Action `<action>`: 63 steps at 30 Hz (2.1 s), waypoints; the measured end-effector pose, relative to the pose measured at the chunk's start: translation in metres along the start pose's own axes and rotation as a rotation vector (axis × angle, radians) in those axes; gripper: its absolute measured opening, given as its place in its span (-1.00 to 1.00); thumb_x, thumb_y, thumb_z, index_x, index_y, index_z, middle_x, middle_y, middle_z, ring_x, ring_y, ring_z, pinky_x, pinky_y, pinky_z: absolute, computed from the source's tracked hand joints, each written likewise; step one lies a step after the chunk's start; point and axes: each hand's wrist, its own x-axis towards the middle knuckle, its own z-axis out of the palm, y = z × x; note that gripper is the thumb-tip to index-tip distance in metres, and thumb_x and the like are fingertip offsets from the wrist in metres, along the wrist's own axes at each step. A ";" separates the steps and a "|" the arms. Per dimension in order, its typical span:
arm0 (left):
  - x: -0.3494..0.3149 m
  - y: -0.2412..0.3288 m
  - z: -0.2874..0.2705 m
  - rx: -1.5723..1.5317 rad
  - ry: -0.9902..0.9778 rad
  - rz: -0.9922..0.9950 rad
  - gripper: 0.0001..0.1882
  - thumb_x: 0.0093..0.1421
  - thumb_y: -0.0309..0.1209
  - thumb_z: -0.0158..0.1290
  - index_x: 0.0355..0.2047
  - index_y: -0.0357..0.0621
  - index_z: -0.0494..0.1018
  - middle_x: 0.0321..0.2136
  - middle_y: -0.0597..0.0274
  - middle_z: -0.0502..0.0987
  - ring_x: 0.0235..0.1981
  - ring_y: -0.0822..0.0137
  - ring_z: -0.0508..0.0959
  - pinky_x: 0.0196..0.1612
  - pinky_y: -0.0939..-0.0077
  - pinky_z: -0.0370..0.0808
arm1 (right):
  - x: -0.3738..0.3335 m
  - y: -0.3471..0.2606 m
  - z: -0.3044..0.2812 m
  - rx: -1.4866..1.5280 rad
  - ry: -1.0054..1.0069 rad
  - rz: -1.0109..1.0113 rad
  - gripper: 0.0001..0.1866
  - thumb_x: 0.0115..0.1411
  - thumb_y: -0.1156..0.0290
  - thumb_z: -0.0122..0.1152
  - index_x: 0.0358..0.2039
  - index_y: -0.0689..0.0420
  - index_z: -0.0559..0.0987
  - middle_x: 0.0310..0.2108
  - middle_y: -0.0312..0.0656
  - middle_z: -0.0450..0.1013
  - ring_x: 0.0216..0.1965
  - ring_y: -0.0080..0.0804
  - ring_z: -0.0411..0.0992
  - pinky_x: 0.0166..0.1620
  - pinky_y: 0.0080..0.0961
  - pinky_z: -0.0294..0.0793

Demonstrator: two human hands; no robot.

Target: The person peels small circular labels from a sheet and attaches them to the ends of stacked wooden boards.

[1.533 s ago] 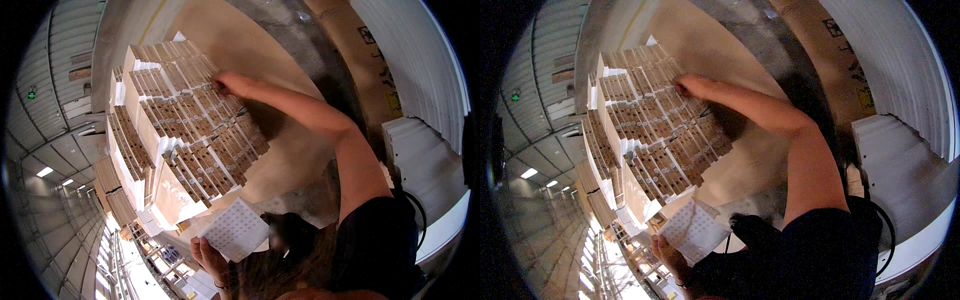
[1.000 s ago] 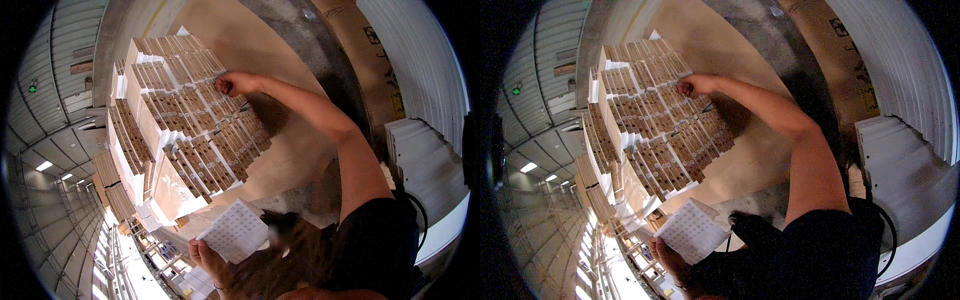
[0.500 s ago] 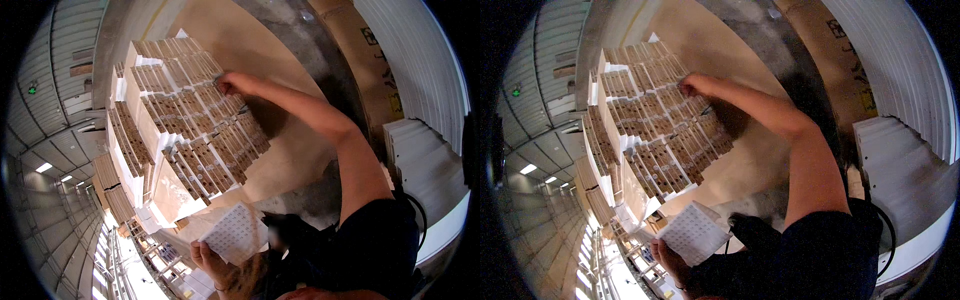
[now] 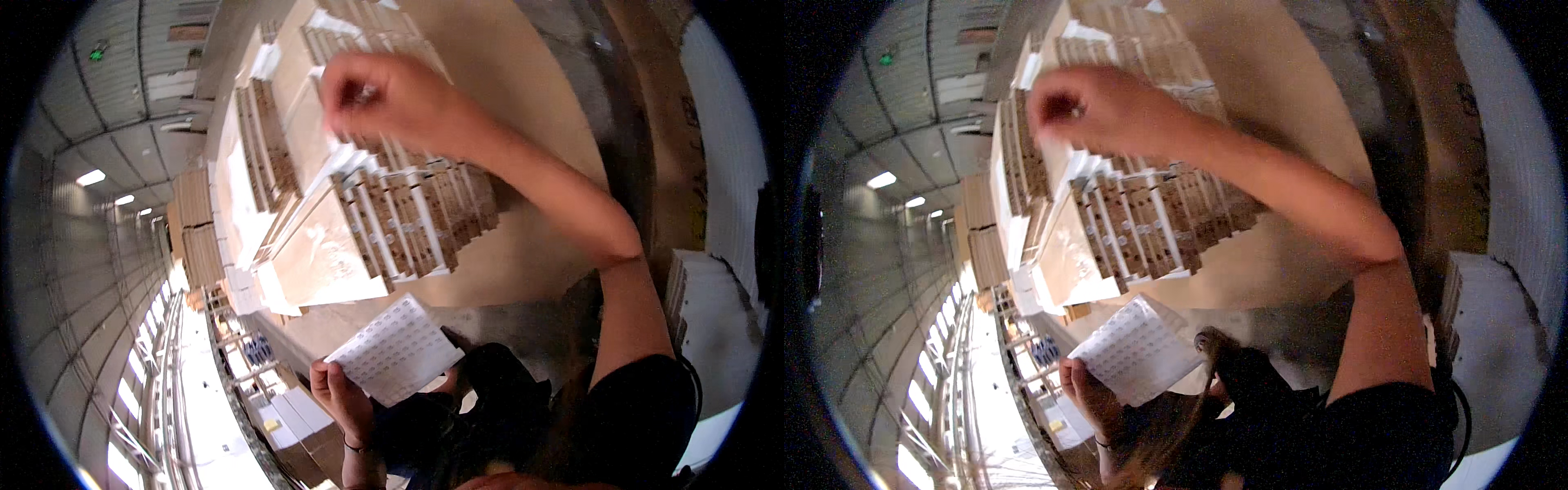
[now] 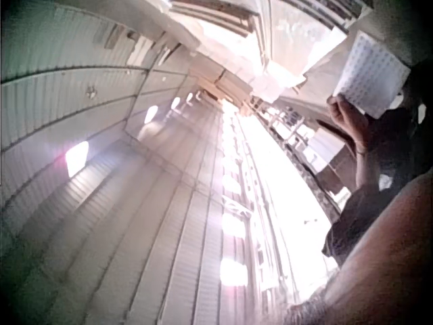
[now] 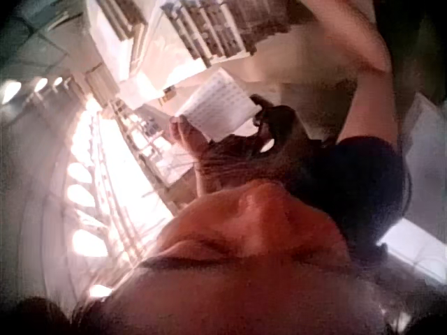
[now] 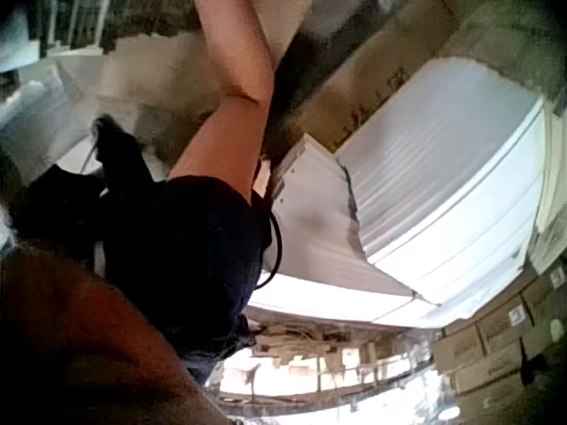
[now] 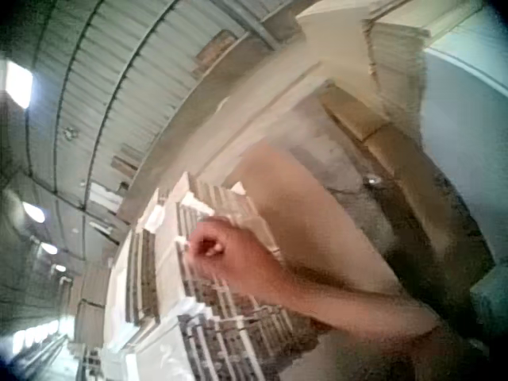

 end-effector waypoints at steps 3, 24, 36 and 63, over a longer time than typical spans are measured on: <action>0.000 0.010 0.005 -0.051 0.088 0.035 -0.89 0.11 -0.44 -0.12 -0.53 -0.16 0.23 -0.56 0.36 0.34 -0.51 0.57 0.29 -0.36 0.70 0.25 | -0.015 -0.034 0.056 0.184 -0.606 0.058 -0.81 0.05 0.37 0.06 -0.35 0.19 0.38 -0.35 -0.20 0.33 -0.32 -0.50 0.33 -0.28 -0.60 0.39; -0.016 0.037 0.000 -0.069 -0.017 -0.307 -0.56 0.07 -0.27 -0.02 -0.13 -0.37 0.29 -0.27 0.08 0.42 -0.26 0.33 0.40 -0.16 0.51 0.31 | -0.068 -0.055 0.115 -0.346 -0.754 -0.017 -0.78 -0.08 0.46 0.09 -0.35 0.17 0.42 -0.40 -0.24 0.33 -0.31 -0.34 0.35 -0.30 -0.53 0.41; -0.021 0.028 0.000 0.017 0.167 -0.281 -0.64 0.08 -0.33 -0.04 -0.19 -0.38 0.30 -0.33 0.14 0.41 -0.36 0.39 0.40 -0.29 0.52 0.34 | -0.081 -0.058 0.136 -0.430 -0.529 -0.276 -0.88 -0.23 0.48 0.05 -0.61 0.10 0.32 -0.53 -0.33 0.20 -0.37 -0.50 0.29 -0.37 -0.67 0.38; -0.010 0.012 -0.010 -0.304 0.108 -0.513 -0.68 0.13 -0.33 -0.17 -0.14 -0.24 0.23 -0.29 0.12 0.38 -0.29 0.27 0.43 -0.28 0.39 0.40 | -0.087 -0.056 0.141 -0.497 -0.601 -0.243 -0.89 -0.27 0.54 0.11 -0.63 0.24 0.41 -0.60 -0.22 0.33 -0.47 -0.42 0.37 -0.57 -0.59 0.43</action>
